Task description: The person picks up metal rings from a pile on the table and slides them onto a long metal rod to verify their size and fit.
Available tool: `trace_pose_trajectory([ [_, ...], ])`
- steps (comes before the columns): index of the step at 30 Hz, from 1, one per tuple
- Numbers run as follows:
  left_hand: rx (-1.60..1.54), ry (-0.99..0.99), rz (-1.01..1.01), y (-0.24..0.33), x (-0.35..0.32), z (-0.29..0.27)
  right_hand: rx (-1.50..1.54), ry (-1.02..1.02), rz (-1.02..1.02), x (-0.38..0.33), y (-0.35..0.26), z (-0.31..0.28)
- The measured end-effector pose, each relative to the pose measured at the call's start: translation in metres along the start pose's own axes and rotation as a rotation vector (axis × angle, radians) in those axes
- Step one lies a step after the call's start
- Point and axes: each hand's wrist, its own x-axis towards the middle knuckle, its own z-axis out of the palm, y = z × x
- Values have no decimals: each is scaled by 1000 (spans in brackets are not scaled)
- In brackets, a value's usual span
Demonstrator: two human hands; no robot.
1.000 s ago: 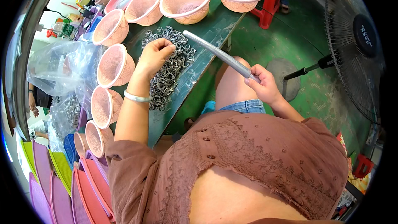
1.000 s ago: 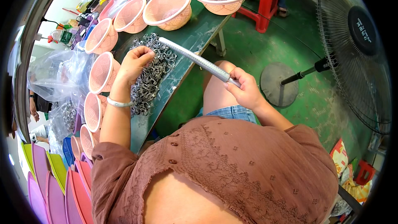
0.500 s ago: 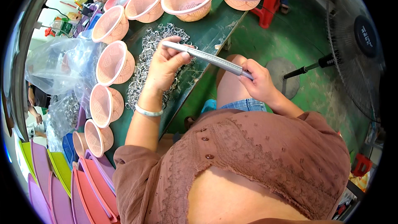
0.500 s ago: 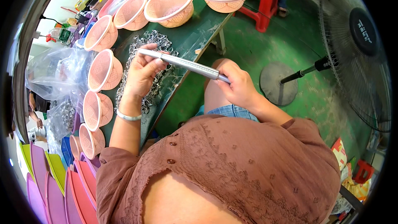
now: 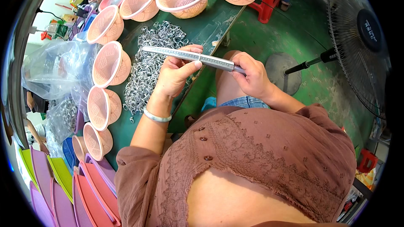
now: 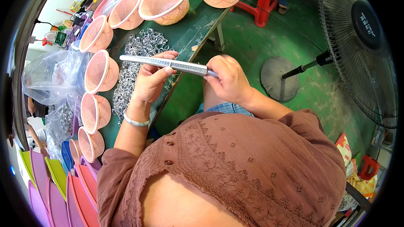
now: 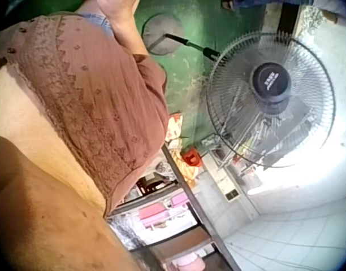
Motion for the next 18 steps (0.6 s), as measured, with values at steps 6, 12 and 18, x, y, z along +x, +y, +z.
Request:
trace_pose_trajectory([
  [6, -11, 4, 9, 1, 0, 4, 11, 14, -1, 0, 1, 0],
  [12, -75, 33, -25, -2, -4, 9, 10, 16, 0, 0, 1, 0],
  [18, -94, 51, -14, -2, -5, 11, 20, 18, 14, 0, 1, 0],
])
